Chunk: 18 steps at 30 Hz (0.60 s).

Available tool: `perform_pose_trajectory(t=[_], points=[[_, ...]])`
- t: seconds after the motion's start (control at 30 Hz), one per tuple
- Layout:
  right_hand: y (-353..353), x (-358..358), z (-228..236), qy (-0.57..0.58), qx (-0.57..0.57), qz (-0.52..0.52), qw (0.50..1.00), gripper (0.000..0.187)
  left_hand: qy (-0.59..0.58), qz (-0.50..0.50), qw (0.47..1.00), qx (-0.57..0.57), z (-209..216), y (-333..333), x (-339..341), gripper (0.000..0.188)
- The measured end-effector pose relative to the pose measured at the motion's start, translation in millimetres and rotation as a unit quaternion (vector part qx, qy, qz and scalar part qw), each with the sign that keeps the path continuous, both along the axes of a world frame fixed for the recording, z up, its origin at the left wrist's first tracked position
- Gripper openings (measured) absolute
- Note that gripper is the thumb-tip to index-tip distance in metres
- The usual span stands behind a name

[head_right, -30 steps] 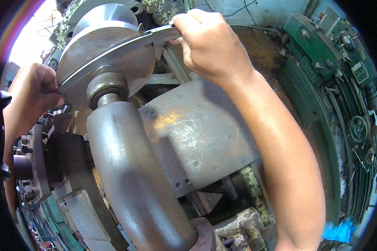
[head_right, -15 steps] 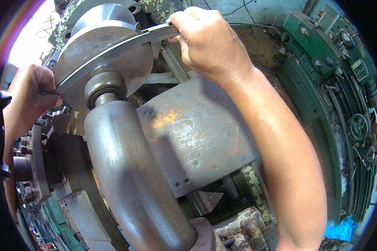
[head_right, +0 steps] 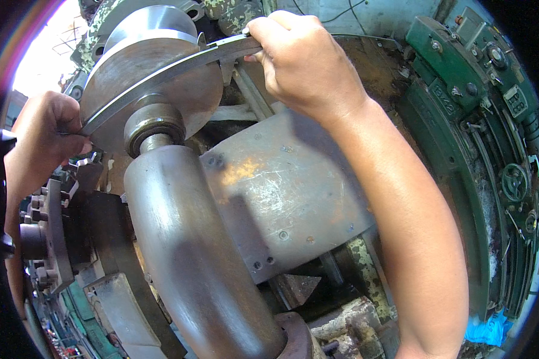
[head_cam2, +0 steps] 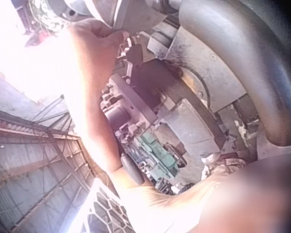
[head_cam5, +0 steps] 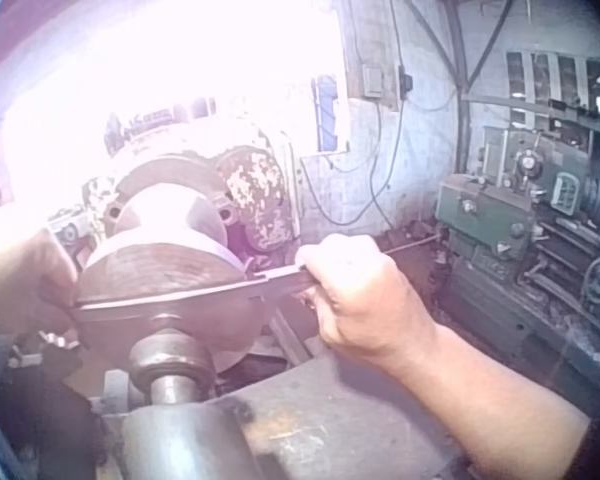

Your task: The person uses a vernier caliper to measure the diameter of a cylindrical metal workpiece mounted on a lathe. They repeatedly position the caliper jaws on the rotating part, read the measurement, and adjust the caliper. The person also operates the lathe's handwheel to move the carriage.

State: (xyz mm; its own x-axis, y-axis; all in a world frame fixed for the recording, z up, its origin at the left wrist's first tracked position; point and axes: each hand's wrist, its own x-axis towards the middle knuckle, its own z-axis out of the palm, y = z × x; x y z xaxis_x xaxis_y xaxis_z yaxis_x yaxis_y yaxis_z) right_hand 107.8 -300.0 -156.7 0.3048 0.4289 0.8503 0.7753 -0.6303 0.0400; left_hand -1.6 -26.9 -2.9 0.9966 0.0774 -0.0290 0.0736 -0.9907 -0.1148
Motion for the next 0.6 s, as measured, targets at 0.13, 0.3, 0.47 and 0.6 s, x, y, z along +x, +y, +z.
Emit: perform_pose_trajectory(t=[0.13, 0.3, 0.47, 0.6], points=[[-2.4, 0.1, 1.6, 0.013, 0.000, 0.012, 1.000, 0.022, 0.016, -0.051, 0.998, 0.018, 1.5, 1.3, 2.1, 0.012], [-5.2, -1.5, 10.3, 0.023, -0.010, 0.021, 0.999, 0.029, 0.065, -0.029, 0.997, 0.010, 13.0, 4.0, -4.1, 0.014], [-14.8, -21.6, 40.3, 0.134, -0.044, 0.063, 0.988, 0.022, -0.038, -0.130, 0.988, -0.074, 14.9, 13.4, -13.2, 0.026], [-24.9, -43.5, 77.0, 0.287, -0.092, 0.091, 0.949, 0.022, 0.070, -0.075, 0.994, -0.046, 35.3, 16.8, -6.3, 0.033]])
